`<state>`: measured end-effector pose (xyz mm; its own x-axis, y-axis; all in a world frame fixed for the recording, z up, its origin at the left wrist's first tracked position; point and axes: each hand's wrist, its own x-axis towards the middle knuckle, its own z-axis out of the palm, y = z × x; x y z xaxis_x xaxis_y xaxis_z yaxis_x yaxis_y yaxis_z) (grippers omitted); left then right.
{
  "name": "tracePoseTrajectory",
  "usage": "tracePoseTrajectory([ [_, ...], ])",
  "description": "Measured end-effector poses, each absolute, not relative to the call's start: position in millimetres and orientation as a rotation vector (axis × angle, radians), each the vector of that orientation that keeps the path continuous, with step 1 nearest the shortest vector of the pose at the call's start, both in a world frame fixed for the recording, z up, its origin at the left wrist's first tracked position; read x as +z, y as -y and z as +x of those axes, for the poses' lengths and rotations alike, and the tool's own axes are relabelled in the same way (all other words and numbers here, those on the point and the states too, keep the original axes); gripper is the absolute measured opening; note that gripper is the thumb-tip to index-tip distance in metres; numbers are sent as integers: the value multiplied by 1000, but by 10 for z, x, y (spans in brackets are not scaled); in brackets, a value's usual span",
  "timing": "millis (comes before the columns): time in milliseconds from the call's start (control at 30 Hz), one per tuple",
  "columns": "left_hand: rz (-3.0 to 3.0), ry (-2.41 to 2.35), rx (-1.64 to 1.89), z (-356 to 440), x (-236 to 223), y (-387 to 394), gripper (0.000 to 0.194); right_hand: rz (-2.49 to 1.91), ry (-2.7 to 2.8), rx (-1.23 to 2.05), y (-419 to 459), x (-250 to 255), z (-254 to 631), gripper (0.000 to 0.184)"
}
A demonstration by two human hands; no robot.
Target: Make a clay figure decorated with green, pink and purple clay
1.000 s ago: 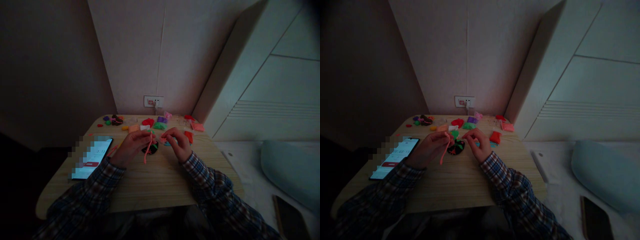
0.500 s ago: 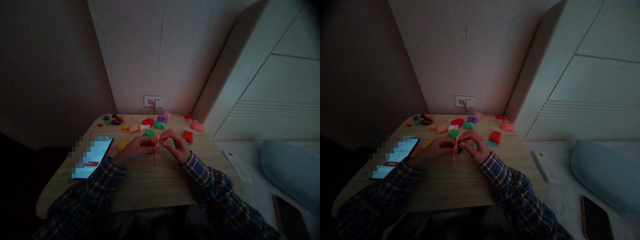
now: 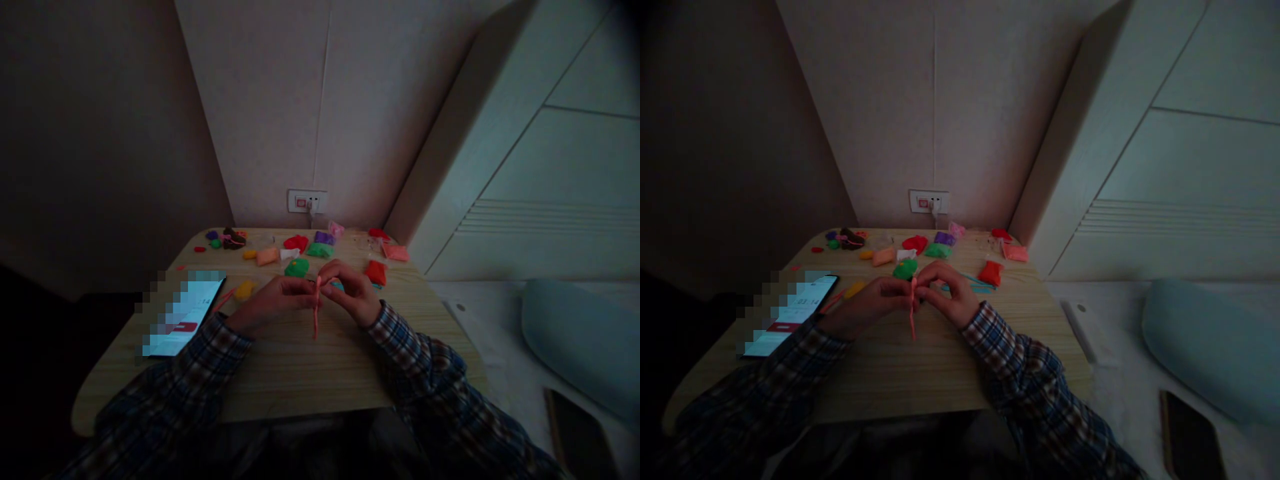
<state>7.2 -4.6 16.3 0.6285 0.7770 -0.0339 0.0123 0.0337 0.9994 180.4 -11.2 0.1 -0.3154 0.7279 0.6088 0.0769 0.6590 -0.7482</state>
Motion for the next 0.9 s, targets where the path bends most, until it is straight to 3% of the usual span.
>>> tracePoseTrajectory([
  [400,1333,-638,697,123,94,85,20,-567,1769,930,87,9,1792,20],
  [900,1347,-638,706,130,129,106,17,-528,1766,937,90,24,1780,18],
])
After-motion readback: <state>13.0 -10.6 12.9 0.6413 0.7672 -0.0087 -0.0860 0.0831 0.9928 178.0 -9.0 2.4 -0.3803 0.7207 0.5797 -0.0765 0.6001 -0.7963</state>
